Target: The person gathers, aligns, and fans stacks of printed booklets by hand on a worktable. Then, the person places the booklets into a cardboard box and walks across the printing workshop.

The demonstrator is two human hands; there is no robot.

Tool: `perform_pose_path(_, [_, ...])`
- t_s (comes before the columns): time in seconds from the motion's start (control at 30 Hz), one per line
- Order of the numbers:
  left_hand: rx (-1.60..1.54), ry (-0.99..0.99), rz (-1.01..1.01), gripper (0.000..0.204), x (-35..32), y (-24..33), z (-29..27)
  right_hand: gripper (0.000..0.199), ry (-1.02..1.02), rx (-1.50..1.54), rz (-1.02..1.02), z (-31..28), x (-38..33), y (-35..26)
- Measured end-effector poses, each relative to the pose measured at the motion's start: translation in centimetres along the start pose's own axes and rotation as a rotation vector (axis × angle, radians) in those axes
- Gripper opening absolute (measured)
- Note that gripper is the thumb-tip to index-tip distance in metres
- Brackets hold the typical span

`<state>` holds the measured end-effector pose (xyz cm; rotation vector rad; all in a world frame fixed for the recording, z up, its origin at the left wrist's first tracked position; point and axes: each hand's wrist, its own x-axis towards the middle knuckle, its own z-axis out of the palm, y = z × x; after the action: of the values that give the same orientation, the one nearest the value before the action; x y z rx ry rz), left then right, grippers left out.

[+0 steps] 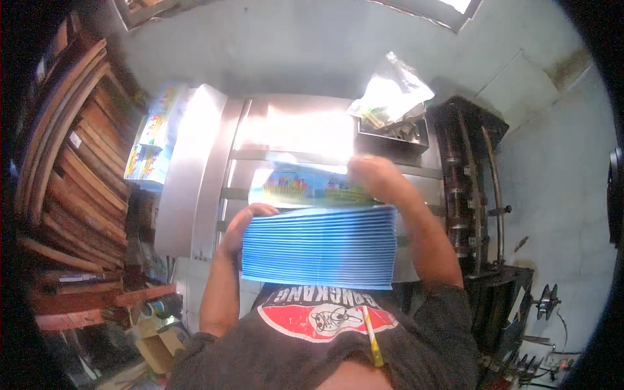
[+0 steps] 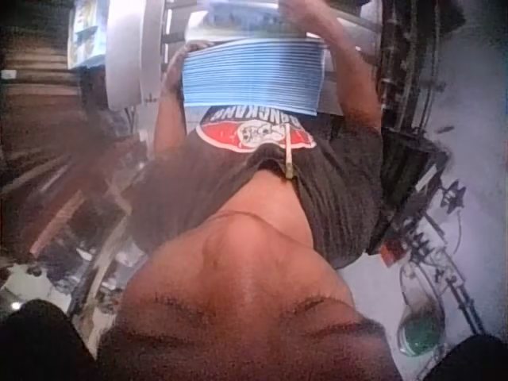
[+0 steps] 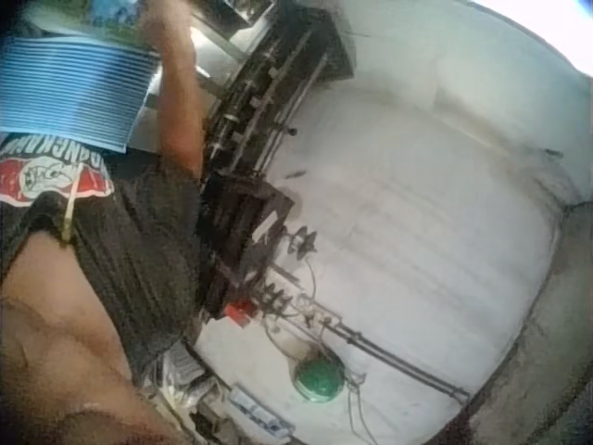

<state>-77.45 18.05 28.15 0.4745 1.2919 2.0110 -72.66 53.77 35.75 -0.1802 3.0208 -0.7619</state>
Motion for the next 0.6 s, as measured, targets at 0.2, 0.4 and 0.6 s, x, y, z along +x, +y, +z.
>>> perform_pose_path(0.2, [0.044,-0.077,-0.078,0.034,-1.5,0.7,-0.5,0.015,0.354,-0.046,0.025,-2.1,2.5,-0.3])
perform_pose_path(0.4, [-0.036,-0.085,-0.122,0.028,-1.9,0.2,-0.2,0.029,-0.130,0.091,0.105,0.0,7.1,3.0])
perform_pose_path(0.6, [0.014,-0.062,-0.123,0.027,-2.2,0.4,-0.1,0.034,-0.203,0.137,0.192,0.7,7.8,2.4])
